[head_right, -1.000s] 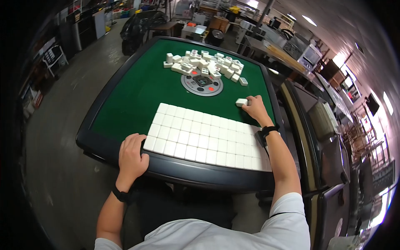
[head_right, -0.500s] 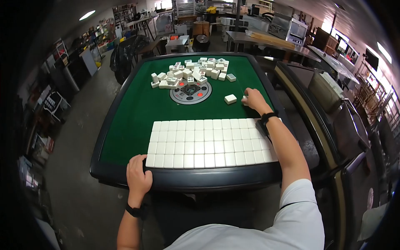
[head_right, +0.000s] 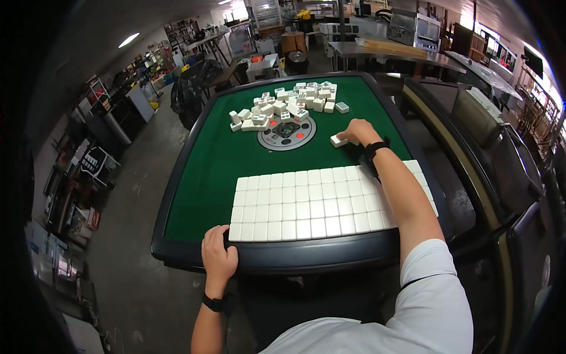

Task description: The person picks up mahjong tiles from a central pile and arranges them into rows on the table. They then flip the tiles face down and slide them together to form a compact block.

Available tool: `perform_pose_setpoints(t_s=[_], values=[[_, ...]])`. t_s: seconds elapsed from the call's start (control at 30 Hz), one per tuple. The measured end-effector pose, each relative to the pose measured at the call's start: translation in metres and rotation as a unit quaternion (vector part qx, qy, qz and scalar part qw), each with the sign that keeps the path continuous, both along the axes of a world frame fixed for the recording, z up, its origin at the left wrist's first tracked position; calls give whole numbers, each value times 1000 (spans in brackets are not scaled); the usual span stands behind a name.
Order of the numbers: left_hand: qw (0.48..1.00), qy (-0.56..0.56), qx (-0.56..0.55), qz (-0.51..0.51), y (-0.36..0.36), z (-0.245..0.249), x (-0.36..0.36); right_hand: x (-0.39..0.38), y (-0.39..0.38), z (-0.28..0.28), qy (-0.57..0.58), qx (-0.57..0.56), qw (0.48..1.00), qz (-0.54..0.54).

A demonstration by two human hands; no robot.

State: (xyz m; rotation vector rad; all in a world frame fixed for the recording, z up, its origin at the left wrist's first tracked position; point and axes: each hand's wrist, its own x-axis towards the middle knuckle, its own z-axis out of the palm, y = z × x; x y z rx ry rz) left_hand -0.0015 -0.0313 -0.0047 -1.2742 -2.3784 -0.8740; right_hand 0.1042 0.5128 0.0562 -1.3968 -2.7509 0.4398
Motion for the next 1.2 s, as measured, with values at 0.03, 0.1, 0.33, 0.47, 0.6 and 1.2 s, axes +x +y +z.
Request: perform_pose_setpoints(t_s=[0.03, 0.1, 0.33, 0.47, 0.6, 1.2], values=[[1000, 1, 3, 2, 0, 0, 0, 5, -2, 2, -8, -7, 1000, -14], [1000, -1, 7, 3, 2, 0, 0, 10, -8, 2, -22, 1, 1000, -20], [1000, 7, 4, -2, 1, 0, -1, -1, -32, 22, -74, -14, 997, -35], [1000, 14, 10, 1, 1, -1, 0, 5, -25, 12, 30, 16, 994, 104], [1000, 11, 10, -1, 1, 2, 1, 1, -58, 36, -53, -39, 988, 140], [1000, 10, 5, 8, -2, -5, -1, 53, -74, 8, -103, 41, 988, 103]])
